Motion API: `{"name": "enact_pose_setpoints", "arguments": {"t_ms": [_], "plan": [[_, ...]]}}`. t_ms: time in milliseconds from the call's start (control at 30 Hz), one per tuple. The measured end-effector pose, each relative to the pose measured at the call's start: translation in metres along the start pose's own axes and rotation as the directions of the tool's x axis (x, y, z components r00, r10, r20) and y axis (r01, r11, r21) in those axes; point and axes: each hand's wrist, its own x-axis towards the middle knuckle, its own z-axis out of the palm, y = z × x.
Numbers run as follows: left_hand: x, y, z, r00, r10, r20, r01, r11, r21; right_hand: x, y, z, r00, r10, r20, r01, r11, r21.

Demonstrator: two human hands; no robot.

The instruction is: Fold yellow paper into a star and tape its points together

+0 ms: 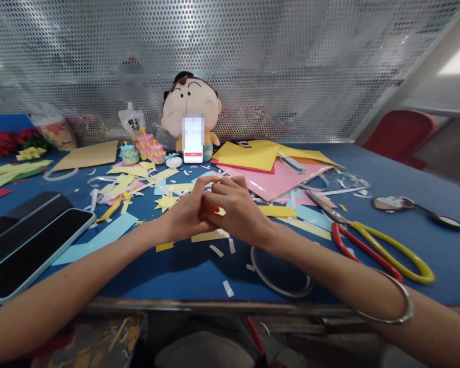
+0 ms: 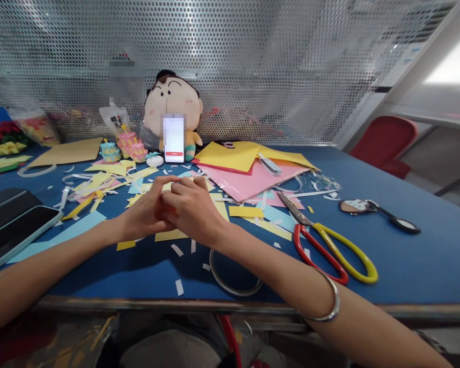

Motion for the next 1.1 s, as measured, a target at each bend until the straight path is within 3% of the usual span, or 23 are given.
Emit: {"name": "enact_pose_setpoints", "arguments": {"t_ms": [133,200,267,333,433,567,667,767,933,1100], "plan": [[0.0,0.003,-0.006,0.997,-0.066,0.034,0.064,0.997,0.049,0.007,0.006,-0.018,0.999,0.035,-0.037,-0.032,0.994,0.1],[-0.002,0.007,-0.012,0.991,-0.125,0.053,0.12,0.988,0.093,0.009,0.015,-0.032,0.993,0.12,-0.02,-0.114,0.976,0.185],[-0.006,0.013,-0.018,0.979,-0.188,0.075,0.177,0.975,0.137,0.008,0.027,-0.044,0.97,0.172,0.17,-0.201,0.964,0.176],[-0.012,0.021,-0.022,0.967,-0.238,0.092,0.219,0.959,0.177,0.004,0.038,-0.05,0.879,0.161,0.449,-0.215,0.974,0.072],[-0.022,0.031,-0.022,0.943,-0.301,0.141,0.268,0.939,0.217,-0.007,0.048,-0.046,0.817,0.135,0.56,-0.186,0.982,0.035],[-0.031,0.036,-0.019,0.897,-0.37,0.24,0.325,0.922,0.21,-0.014,0.048,-0.033,0.812,0.118,0.572,-0.154,0.988,0.016],[-0.033,0.032,-0.024,0.89,-0.377,0.256,0.337,0.923,0.188,-0.01,0.045,-0.032,0.832,0.113,0.544,-0.141,0.99,0.011],[-0.033,0.024,-0.035,0.923,-0.335,0.192,0.32,0.942,0.105,-0.002,0.039,-0.037,0.855,0.099,0.51,-0.132,0.991,0.028],[-0.038,0.018,-0.046,0.989,-0.15,-0.005,0.151,0.988,0.033,0.013,0.023,-0.041,0.883,0.03,0.468,-0.096,0.988,0.119],[-0.045,0.026,-0.048,0.996,-0.059,0.072,0.047,0.986,0.159,0.028,0.004,-0.036,0.876,-0.01,0.483,-0.118,0.965,0.233]]}}
